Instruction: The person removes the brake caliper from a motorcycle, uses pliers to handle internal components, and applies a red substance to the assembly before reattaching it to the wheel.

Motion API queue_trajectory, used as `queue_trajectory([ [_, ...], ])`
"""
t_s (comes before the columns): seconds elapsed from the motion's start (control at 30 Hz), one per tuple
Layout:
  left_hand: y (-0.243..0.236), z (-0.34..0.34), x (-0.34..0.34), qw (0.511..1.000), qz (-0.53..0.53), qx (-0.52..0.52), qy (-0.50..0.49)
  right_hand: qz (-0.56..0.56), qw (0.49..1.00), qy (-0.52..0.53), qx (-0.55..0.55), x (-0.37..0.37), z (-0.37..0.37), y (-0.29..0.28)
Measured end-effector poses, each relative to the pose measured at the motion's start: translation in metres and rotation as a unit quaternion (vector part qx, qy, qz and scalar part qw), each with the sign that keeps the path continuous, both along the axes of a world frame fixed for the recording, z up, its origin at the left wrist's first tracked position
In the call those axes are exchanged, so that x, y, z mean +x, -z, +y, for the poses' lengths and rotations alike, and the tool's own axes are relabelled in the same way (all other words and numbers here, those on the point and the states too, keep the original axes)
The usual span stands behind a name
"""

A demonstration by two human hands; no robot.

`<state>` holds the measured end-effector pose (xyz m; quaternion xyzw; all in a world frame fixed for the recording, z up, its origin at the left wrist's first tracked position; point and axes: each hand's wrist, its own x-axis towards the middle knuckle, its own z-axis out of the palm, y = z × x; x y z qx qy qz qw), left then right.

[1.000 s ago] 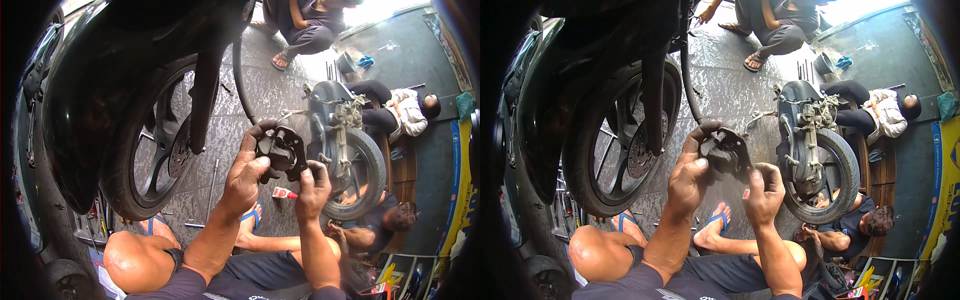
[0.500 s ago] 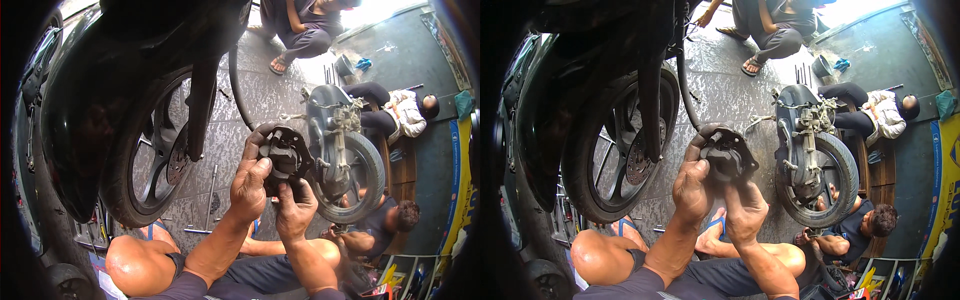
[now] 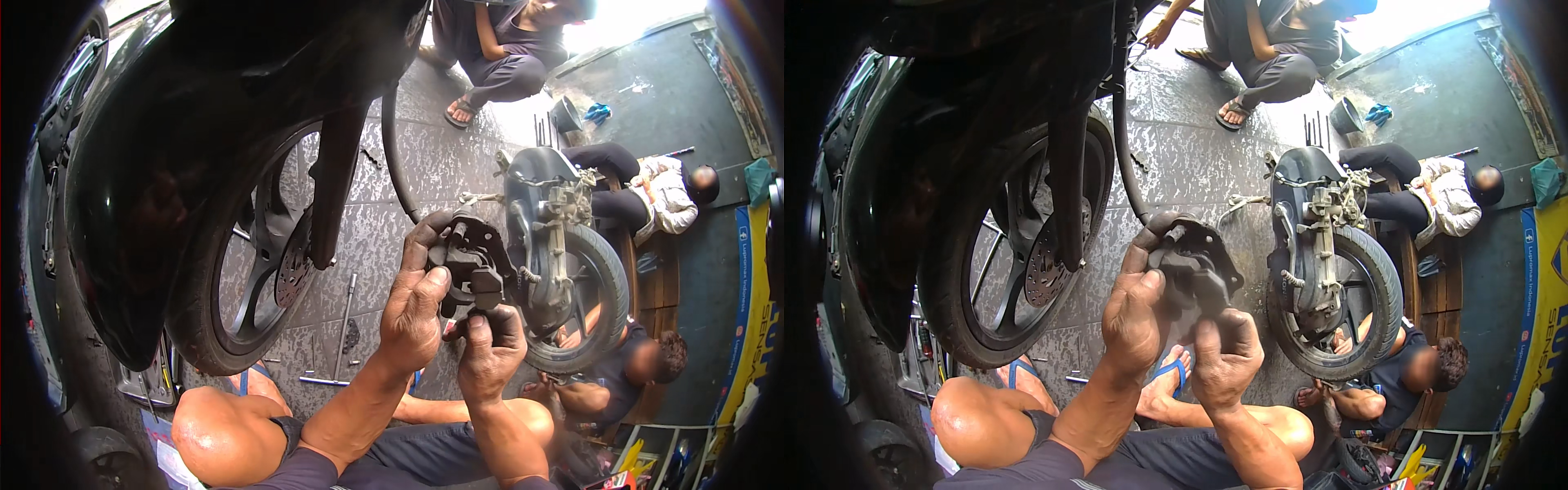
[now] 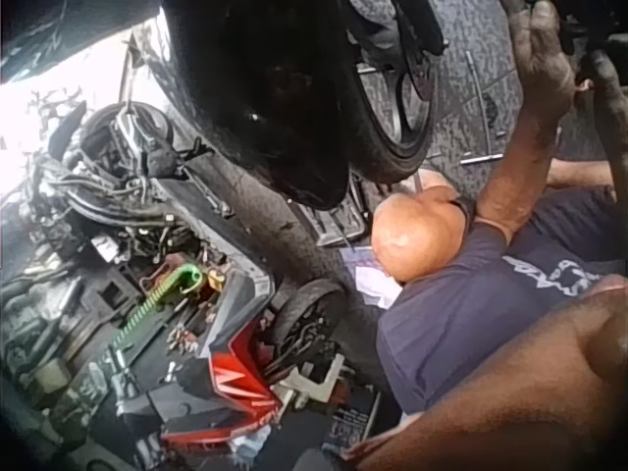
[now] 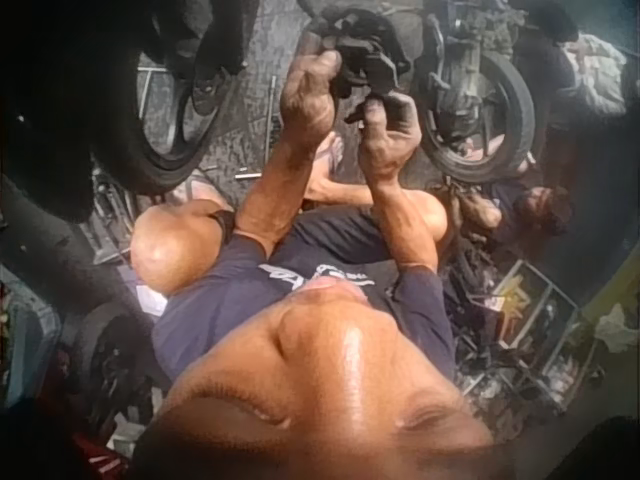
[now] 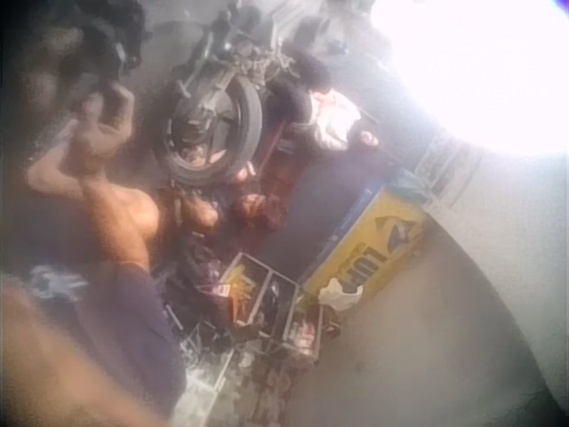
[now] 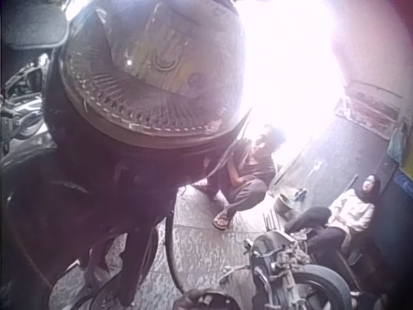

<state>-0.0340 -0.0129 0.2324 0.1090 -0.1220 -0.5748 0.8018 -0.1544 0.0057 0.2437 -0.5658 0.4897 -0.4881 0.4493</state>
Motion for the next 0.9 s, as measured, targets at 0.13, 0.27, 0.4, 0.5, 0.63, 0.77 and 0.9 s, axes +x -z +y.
queue_trajectory([
  [0.13, 0.0, -0.002, 0.011, 0.998, -0.052, 0.034, -0.02, -0.039, 0.999, -0.002, 0.0, -0.006, -0.002, -0.009],
  [0.27, 0.002, -0.001, 0.024, 0.99, -0.089, 0.102, -0.023, -0.14, 0.99, 0.013, -0.002, -0.016, -0.006, -0.025],
  [0.4, 0.004, 0.002, 0.04, 0.985, -0.103, 0.134, -0.027, -0.104, 0.992, 0.049, 0.051, -0.027, -0.022, -0.017],
  [0.5, 0.004, 0.006, 0.047, 0.979, -0.121, 0.161, -0.034, 0.14, 0.974, -0.008, 0.178, -0.034, -0.038, 0.033],
  [0.63, -0.002, 0.004, 0.041, 0.983, -0.112, 0.148, -0.017, 0.369, 0.876, -0.098, 0.293, -0.086, -0.016, 0.19],
  [0.77, -0.002, 0.008, 0.045, 0.984, -0.074, 0.157, -0.03, 0.484, 0.846, -0.142, 0.172, -0.078, 0.001, 0.194],
  [0.9, -0.003, 0.009, 0.044, 0.986, -0.046, 0.153, -0.053, 0.243, 0.968, 0.036, -0.047, -0.034, -0.041, 0.093],
])
